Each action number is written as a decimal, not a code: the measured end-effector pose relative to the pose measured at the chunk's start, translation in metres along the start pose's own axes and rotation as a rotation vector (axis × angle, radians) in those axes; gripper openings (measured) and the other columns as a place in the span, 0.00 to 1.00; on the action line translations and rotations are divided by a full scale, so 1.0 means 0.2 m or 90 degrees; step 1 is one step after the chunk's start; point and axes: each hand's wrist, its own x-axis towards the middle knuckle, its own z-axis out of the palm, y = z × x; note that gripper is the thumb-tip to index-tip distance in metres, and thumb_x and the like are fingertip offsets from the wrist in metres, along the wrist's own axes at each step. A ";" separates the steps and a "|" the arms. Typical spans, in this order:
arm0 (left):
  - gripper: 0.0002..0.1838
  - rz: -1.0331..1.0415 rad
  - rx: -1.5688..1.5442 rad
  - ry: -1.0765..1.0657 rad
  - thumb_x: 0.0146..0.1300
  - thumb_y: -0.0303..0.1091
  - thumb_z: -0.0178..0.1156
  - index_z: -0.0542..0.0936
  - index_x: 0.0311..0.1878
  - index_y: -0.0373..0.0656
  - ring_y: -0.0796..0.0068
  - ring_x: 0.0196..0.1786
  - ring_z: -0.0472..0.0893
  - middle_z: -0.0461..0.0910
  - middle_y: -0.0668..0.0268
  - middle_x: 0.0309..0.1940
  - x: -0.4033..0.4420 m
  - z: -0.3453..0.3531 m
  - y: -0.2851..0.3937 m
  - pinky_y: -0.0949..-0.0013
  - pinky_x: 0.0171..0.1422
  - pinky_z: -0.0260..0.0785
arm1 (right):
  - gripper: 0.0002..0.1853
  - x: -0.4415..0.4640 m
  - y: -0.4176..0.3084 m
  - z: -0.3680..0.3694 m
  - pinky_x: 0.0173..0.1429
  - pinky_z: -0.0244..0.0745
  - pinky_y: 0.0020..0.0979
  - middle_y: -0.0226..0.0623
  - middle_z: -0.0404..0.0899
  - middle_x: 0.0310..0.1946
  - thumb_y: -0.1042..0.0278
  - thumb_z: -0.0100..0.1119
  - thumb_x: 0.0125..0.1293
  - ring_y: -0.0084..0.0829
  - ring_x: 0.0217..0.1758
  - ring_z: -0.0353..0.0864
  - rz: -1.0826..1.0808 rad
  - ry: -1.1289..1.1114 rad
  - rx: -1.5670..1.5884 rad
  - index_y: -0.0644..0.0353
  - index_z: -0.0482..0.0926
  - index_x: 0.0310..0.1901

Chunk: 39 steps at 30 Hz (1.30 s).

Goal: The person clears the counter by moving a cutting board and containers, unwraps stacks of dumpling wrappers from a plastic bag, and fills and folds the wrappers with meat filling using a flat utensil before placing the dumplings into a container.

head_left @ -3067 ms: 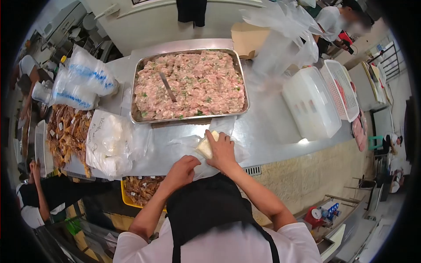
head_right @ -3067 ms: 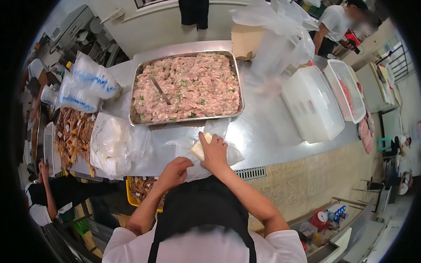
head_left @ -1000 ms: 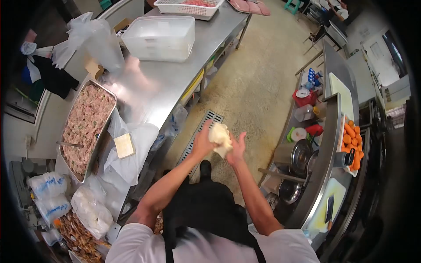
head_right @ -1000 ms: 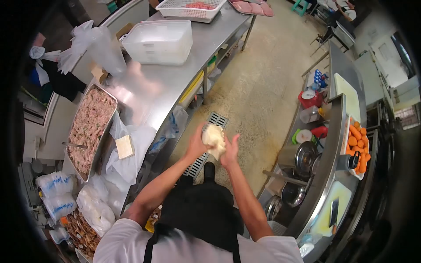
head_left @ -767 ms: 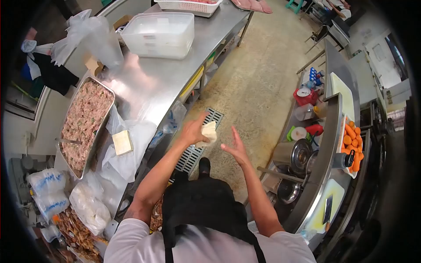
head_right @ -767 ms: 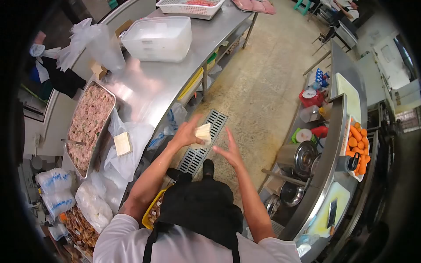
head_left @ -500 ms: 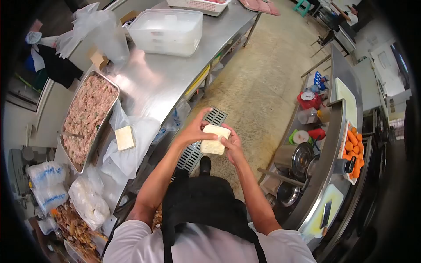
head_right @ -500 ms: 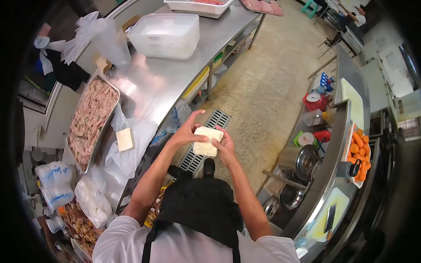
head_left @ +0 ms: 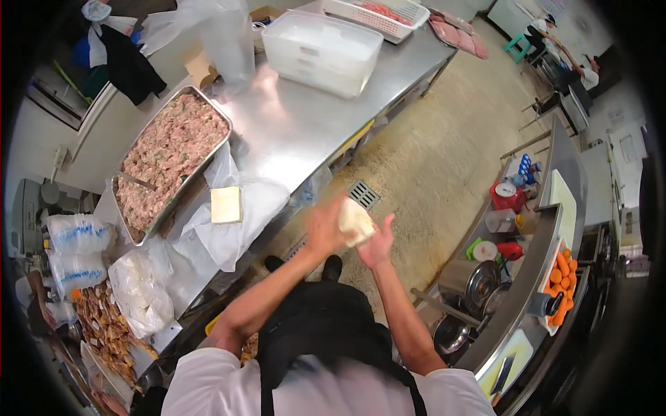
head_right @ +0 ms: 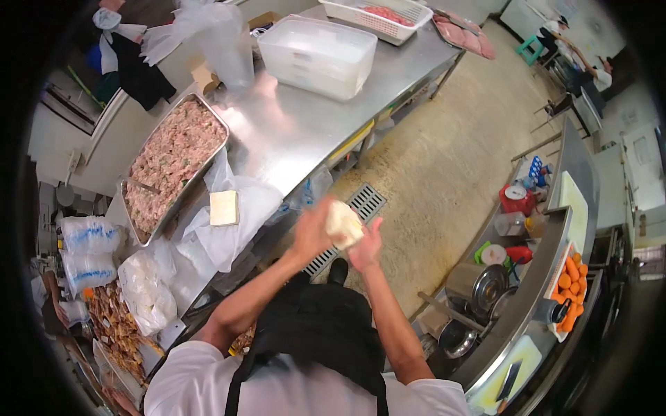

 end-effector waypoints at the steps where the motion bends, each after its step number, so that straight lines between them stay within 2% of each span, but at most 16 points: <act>1: 0.57 0.040 -0.085 -0.055 0.32 0.39 0.86 0.68 0.71 0.44 0.53 0.45 0.86 0.84 0.49 0.44 -0.02 -0.06 0.12 0.54 0.51 0.76 | 0.57 0.02 -0.02 0.01 0.81 0.56 0.47 0.49 0.64 0.75 0.16 0.30 0.67 0.48 0.77 0.65 0.049 0.003 0.078 0.67 0.58 0.76; 5: 0.57 -0.168 -0.206 -0.045 0.35 0.44 0.85 0.67 0.71 0.44 0.43 0.49 0.84 0.84 0.47 0.47 0.02 -0.10 -0.07 0.50 0.54 0.76 | 0.59 -0.07 -0.02 0.14 0.80 0.57 0.46 0.46 0.65 0.75 0.14 0.29 0.66 0.44 0.76 0.66 0.063 -0.041 0.055 0.68 0.58 0.76; 8: 0.59 -0.133 -0.019 -0.022 0.31 0.41 0.85 0.67 0.72 0.45 0.41 0.54 0.82 0.84 0.47 0.50 -0.01 -0.15 -0.01 0.50 0.61 0.73 | 0.59 -0.02 0.05 0.15 0.80 0.57 0.46 0.46 0.65 0.75 0.14 0.29 0.65 0.46 0.76 0.65 0.078 -0.048 0.013 0.68 0.58 0.76; 10: 0.57 -0.029 -0.095 -0.115 0.32 0.40 0.85 0.67 0.71 0.45 0.41 0.52 0.83 0.83 0.47 0.50 -0.06 -0.20 0.14 0.49 0.58 0.74 | 0.60 -0.01 0.07 0.17 0.80 0.57 0.44 0.47 0.64 0.75 0.14 0.29 0.65 0.46 0.77 0.64 0.101 -0.004 0.011 0.68 0.56 0.77; 12: 0.57 -0.123 -0.226 -0.038 0.31 0.40 0.84 0.68 0.71 0.44 0.41 0.52 0.83 0.84 0.46 0.50 -0.06 -0.18 -0.02 0.49 0.58 0.74 | 0.59 -0.01 0.06 0.23 0.79 0.58 0.42 0.46 0.63 0.76 0.14 0.29 0.66 0.44 0.77 0.65 0.063 -0.024 0.062 0.68 0.56 0.77; 16: 0.56 -0.227 -0.077 0.012 0.32 0.46 0.85 0.69 0.69 0.47 0.42 0.54 0.83 0.83 0.47 0.50 -0.03 -0.30 -0.11 0.50 0.59 0.75 | 0.59 0.00 0.12 0.30 0.80 0.58 0.43 0.47 0.63 0.75 0.15 0.28 0.66 0.45 0.76 0.66 0.085 -0.097 -0.061 0.71 0.57 0.76; 18: 0.53 -0.017 -0.049 -0.070 0.35 0.44 0.84 0.69 0.68 0.43 0.42 0.53 0.83 0.83 0.45 0.49 -0.10 -0.33 0.03 0.51 0.58 0.75 | 0.59 -0.01 0.15 0.32 0.79 0.58 0.43 0.47 0.63 0.76 0.15 0.28 0.67 0.44 0.77 0.65 0.091 -0.080 -0.032 0.71 0.57 0.76; 20: 0.54 0.049 -0.069 -0.010 0.36 0.42 0.84 0.67 0.69 0.41 0.41 0.52 0.84 0.84 0.43 0.47 -0.10 -0.34 -0.10 0.50 0.57 0.75 | 0.58 0.01 0.17 0.34 0.78 0.58 0.41 0.47 0.63 0.76 0.16 0.27 0.68 0.43 0.77 0.64 0.104 -0.045 0.020 0.71 0.56 0.76; 22: 0.55 -0.245 -0.066 0.049 0.36 0.42 0.84 0.65 0.70 0.42 0.41 0.51 0.84 0.84 0.43 0.45 -0.10 -0.42 -0.24 0.48 0.55 0.75 | 0.57 -0.04 0.19 0.37 0.80 0.55 0.41 0.47 0.61 0.77 0.18 0.30 0.69 0.43 0.78 0.61 0.112 -0.097 0.013 0.71 0.55 0.77; 26: 0.59 -0.214 0.030 0.020 0.37 0.44 0.84 0.61 0.73 0.44 0.39 0.45 0.83 0.84 0.45 0.37 -0.11 -0.56 -0.24 0.48 0.49 0.73 | 0.50 0.01 0.20 0.38 0.84 0.44 0.41 0.51 0.50 0.81 0.31 0.43 0.74 0.46 0.83 0.50 0.159 -0.140 -0.127 0.69 0.48 0.79; 28: 0.59 -0.224 0.025 0.002 0.38 0.45 0.83 0.60 0.73 0.45 0.38 0.42 0.84 0.83 0.46 0.34 -0.11 -0.66 -0.19 0.49 0.47 0.73 | 0.56 0.06 0.20 0.39 0.83 0.44 0.41 0.50 0.48 0.81 0.40 0.66 0.65 0.43 0.83 0.50 -0.057 -0.134 -0.627 0.60 0.45 0.82; 30: 0.60 -0.226 -0.074 -0.174 0.38 0.42 0.84 0.58 0.74 0.48 0.37 0.45 0.83 0.84 0.44 0.39 -0.11 -0.75 -0.15 0.51 0.49 0.74 | 0.61 0.08 0.14 0.47 0.81 0.52 0.40 0.50 0.59 0.77 0.52 0.78 0.55 0.41 0.78 0.61 -0.100 -0.173 -0.705 0.55 0.46 0.82; 32: 0.60 -0.190 -0.125 -0.201 0.39 0.41 0.84 0.57 0.75 0.49 0.45 0.42 0.85 0.84 0.48 0.36 -0.12 -0.79 -0.17 0.54 0.48 0.74 | 0.64 0.11 0.11 0.53 0.76 0.62 0.38 0.45 0.68 0.70 0.60 0.83 0.48 0.38 0.72 0.69 0.115 -0.317 -0.600 0.57 0.48 0.82; 33: 0.61 -0.204 -0.197 -0.191 0.40 0.42 0.84 0.57 0.76 0.49 0.53 0.41 0.85 0.84 0.52 0.34 -0.12 -0.80 -0.18 0.57 0.47 0.74 | 0.59 0.12 0.13 0.54 0.70 0.70 0.35 0.39 0.73 0.64 0.70 0.83 0.48 0.32 0.66 0.74 0.139 -0.317 -0.529 0.58 0.54 0.79; 35: 0.58 -0.282 -0.355 -0.168 0.45 0.37 0.84 0.56 0.77 0.50 0.72 0.42 0.84 0.82 0.62 0.34 -0.15 -0.80 -0.23 0.65 0.47 0.74 | 0.55 0.13 0.15 0.55 0.68 0.71 0.34 0.38 0.74 0.63 0.69 0.83 0.49 0.31 0.64 0.75 0.160 -0.290 -0.504 0.59 0.57 0.77; 39: 0.56 -0.319 -0.665 0.050 0.47 0.28 0.82 0.56 0.77 0.47 0.71 0.44 0.83 0.81 0.63 0.41 -0.29 -0.82 -0.31 0.67 0.51 0.77 | 0.40 0.11 0.24 0.65 0.65 0.75 0.33 0.37 0.77 0.60 0.72 0.77 0.58 0.30 0.61 0.78 0.151 -0.184 -0.353 0.59 0.65 0.70</act>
